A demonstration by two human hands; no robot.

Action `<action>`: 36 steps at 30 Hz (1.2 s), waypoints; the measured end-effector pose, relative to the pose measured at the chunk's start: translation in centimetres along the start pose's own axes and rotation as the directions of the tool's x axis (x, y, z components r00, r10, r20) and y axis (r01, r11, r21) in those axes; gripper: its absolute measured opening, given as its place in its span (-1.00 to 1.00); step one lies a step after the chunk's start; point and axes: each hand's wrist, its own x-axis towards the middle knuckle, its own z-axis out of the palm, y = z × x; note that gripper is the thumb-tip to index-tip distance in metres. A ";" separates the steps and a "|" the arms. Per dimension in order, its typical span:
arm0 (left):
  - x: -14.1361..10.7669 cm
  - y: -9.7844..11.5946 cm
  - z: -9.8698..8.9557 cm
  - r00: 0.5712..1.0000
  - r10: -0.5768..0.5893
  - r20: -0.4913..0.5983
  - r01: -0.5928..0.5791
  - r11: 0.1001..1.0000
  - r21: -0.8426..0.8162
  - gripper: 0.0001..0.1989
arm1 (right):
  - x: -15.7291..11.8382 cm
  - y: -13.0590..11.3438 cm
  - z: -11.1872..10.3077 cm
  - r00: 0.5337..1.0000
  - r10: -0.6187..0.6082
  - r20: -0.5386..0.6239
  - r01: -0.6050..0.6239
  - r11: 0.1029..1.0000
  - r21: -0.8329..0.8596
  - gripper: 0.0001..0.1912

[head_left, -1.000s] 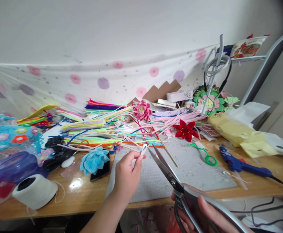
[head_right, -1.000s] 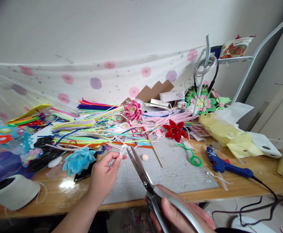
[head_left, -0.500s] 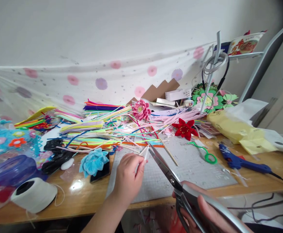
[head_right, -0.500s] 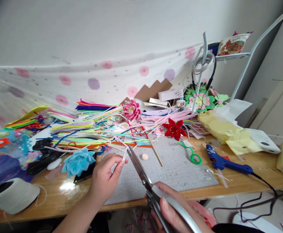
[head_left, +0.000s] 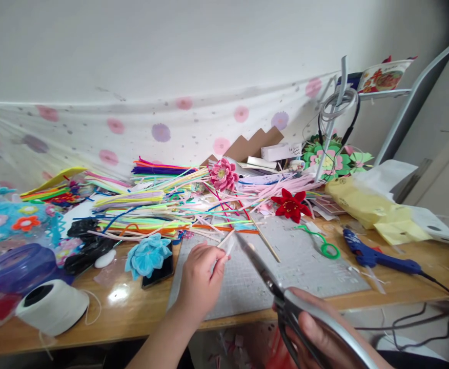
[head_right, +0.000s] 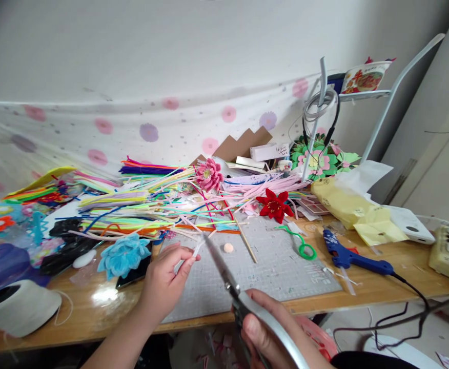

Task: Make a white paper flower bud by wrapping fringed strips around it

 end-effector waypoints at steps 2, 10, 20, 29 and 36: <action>-0.2 -0.1 0.1 0.988 -0.143 0.053 0.147 0.985 -0.088 -0.82 | 0.6 -1.4 -0.8 0.997 -0.073 -0.013 0.073 0.997 -0.007 -0.42; 1.0 0.8 0.6 0.721 -0.581 0.378 0.606 0.265 -0.750 -0.83 | 5.3 -5.5 -10.7 0.892 -0.279 -0.357 -0.283 0.271 -0.920 -0.58; 0.6 1.6 0.4 0.658 -0.600 0.455 0.599 0.050 -0.799 -0.79 | 8.2 -3.2 -12.1 0.925 -0.264 -0.274 -0.281 0.011 -0.960 -0.52; -0.5 2.6 0.4 0.682 -0.366 0.633 0.731 0.305 -0.611 -0.83 | 6.1 -5.3 -2.6 0.677 -0.576 0.458 0.510 -0.082 -0.856 -0.60; -2.4 2.4 0.7 0.510 -0.290 0.810 0.844 0.353 -0.404 -0.85 | 5.9 -3.8 1.5 0.613 -0.338 0.714 0.712 -0.154 -0.685 -0.81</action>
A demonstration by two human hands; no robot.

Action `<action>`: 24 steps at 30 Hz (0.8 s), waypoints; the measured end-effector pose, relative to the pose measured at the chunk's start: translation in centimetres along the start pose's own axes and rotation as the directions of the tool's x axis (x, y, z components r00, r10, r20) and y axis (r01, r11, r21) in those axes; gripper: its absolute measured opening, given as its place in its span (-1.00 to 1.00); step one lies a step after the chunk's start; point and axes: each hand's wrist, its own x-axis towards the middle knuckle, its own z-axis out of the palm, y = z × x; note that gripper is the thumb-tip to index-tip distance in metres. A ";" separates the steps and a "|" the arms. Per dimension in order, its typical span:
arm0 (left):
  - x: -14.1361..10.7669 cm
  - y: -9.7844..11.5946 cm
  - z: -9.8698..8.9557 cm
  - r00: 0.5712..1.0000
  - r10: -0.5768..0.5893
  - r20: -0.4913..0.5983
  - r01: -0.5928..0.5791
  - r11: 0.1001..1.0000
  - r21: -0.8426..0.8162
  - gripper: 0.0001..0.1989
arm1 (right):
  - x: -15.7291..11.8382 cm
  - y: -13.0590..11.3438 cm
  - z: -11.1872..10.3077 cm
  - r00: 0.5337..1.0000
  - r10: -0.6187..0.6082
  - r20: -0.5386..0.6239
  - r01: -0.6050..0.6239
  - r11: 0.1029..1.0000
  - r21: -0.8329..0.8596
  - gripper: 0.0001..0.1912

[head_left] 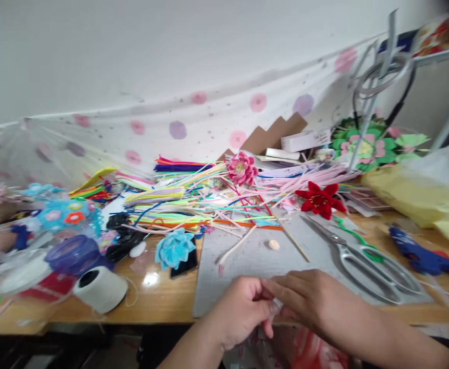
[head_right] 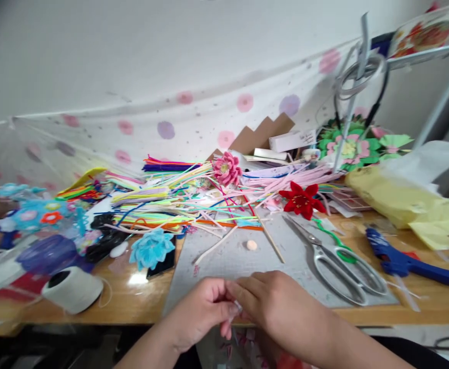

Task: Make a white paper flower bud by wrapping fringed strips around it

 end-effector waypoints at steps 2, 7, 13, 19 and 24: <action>-0.1 -0.2 -0.3 0.999 -0.035 -0.022 0.036 0.999 0.022 -0.80 | -0.1 0.3 0.7 0.999 0.020 0.043 -0.020 1.000 -0.007 -0.96; -0.1 -0.4 -0.4 0.996 -0.046 -0.072 0.050 0.998 0.046 -0.78 | -0.2 0.4 1.0 0.999 0.030 0.041 -0.027 0.998 -0.063 -0.88; 0.4 1.3 -3.9 0.923 0.267 -0.277 0.029 0.670 0.742 -0.84 | -0.4 0.7 -0.2 0.990 0.119 0.074 -0.119 0.993 -0.010 -0.80; 3.0 1.9 -8.2 0.835 0.407 -0.370 0.170 0.448 0.878 -0.93 | -0.8 1.8 -0.8 0.974 0.192 0.118 -0.199 0.979 0.045 -0.72; 2.8 1.6 -8.7 0.842 0.403 -0.359 0.204 0.378 0.903 -0.85 | -1.5 2.5 -0.5 0.973 0.218 0.069 -0.221 0.974 0.045 -0.72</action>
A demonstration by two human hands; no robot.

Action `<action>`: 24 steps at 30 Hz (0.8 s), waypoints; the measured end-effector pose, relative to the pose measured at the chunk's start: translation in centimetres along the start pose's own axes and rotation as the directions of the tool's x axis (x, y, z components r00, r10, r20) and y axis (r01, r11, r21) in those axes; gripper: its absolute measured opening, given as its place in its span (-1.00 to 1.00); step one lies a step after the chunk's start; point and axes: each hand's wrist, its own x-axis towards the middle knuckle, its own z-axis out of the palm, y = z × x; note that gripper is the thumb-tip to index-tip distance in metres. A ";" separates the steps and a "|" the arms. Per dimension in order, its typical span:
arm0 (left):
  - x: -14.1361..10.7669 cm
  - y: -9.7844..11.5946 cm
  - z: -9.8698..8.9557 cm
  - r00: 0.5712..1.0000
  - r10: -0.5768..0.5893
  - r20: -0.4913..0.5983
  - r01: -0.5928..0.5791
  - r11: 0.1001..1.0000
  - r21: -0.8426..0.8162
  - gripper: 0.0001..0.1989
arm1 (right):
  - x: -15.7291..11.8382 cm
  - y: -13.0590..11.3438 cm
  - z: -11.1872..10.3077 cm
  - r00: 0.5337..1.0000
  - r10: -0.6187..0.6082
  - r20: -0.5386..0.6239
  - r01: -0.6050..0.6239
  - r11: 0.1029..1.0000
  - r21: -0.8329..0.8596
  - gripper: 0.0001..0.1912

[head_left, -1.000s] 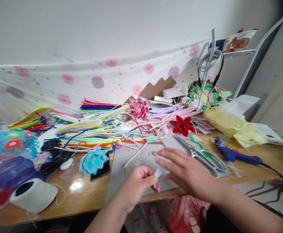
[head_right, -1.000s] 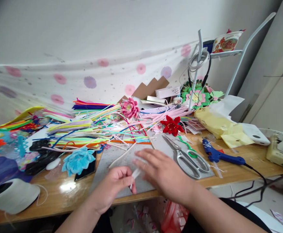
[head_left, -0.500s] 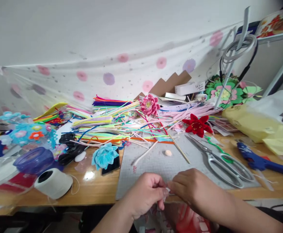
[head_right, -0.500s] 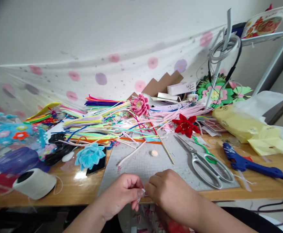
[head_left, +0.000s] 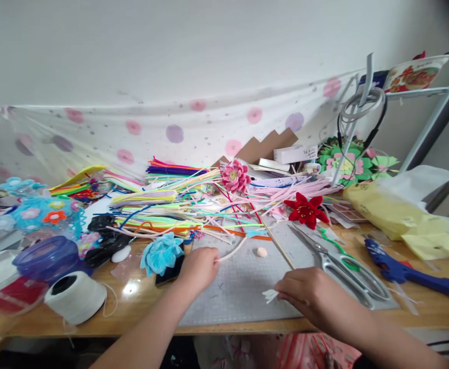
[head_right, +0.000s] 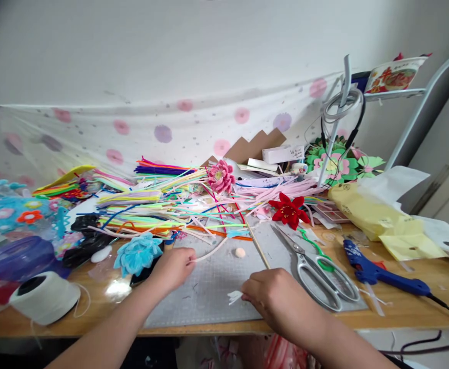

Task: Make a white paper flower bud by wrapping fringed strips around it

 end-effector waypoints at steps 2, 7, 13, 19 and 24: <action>-0.3 -0.6 -1.6 1.000 -0.004 0.000 0.004 1.000 0.015 -0.82 | -0.1 0.3 -0.1 1.000 -0.013 -0.023 0.013 1.000 0.002 -0.70; 0.1 -2.2 -7.1 0.994 -0.060 -0.086 0.064 0.997 0.046 -0.69 | 0.3 0.3 -0.7 1.000 -0.019 -0.013 0.019 1.000 0.016 -0.70; 2.6 -3.7 -11.1 0.964 -0.075 -0.257 0.114 0.983 0.143 -0.65 | 0.7 -0.5 -0.7 1.000 -0.026 0.011 0.026 1.000 0.006 -0.71; 5.7 -6.1 -15.6 0.840 -0.107 -0.533 0.283 0.923 0.260 -0.66 | 0.5 -0.3 0.2 0.999 -0.020 0.032 0.020 1.000 0.007 -0.71; -1.2 -6.5 -11.3 0.729 0.191 -0.658 -0.010 0.963 0.269 -0.73 | 1.9 0.1 1.2 0.999 -0.015 0.034 0.014 1.000 0.027 -0.71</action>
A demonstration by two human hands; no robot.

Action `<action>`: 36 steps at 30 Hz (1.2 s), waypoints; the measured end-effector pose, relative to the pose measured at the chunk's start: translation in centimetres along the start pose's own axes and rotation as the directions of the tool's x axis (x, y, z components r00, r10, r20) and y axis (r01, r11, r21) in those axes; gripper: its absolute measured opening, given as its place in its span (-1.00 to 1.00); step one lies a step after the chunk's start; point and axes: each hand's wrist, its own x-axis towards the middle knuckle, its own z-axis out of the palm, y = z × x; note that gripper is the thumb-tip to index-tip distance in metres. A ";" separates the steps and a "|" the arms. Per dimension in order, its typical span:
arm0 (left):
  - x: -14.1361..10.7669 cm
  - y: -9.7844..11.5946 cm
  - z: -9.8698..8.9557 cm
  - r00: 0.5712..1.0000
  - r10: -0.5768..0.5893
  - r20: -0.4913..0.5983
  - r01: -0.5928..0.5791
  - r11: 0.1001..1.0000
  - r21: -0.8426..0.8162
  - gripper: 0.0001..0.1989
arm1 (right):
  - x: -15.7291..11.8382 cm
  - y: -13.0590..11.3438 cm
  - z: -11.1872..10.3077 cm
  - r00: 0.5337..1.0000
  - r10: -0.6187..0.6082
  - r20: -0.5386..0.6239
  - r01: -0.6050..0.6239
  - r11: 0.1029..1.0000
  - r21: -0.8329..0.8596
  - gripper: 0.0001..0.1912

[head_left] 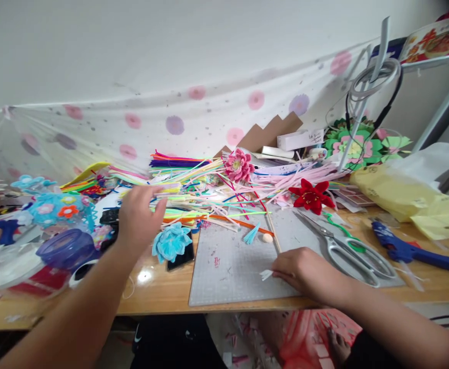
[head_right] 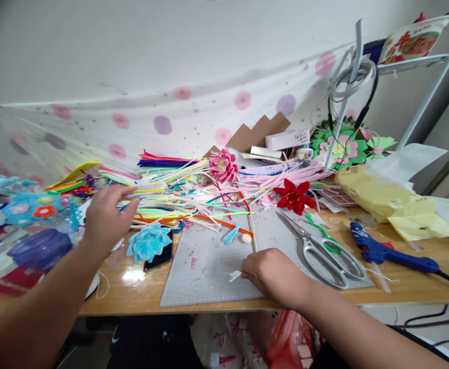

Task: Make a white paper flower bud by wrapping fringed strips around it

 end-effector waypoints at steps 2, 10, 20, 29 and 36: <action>-8.5 0.0 -0.3 0.989 0.088 0.117 -0.067 0.983 -0.168 -0.83 | 0.5 0.2 0.1 1.000 0.007 -0.010 -0.007 1.000 0.009 -0.71; -28.6 3.4 0.2 0.315 -0.289 0.904 0.453 0.883 0.124 -0.52 | 0.4 0.8 -0.4 0.978 0.132 -0.163 -0.096 0.973 0.210 -0.73; -17.3 10.4 1.6 0.193 0.575 0.795 0.593 0.577 -0.562 -0.64 | -0.1 0.7 -0.6 0.990 0.021 -0.137 0.001 0.987 0.162 -0.79; -5.1 10.4 2.4 0.549 0.375 0.747 0.232 0.791 -0.567 -0.84 | 0.6 3.5 -2.6 0.992 0.012 0.126 -0.005 0.998 -0.058 -0.75; -1.8 15.1 11.9 0.712 0.369 0.597 -0.067 0.882 -0.466 -0.76 | 1.1 3.9 -0.2 0.985 -0.116 0.127 0.112 0.993 0.040 -0.77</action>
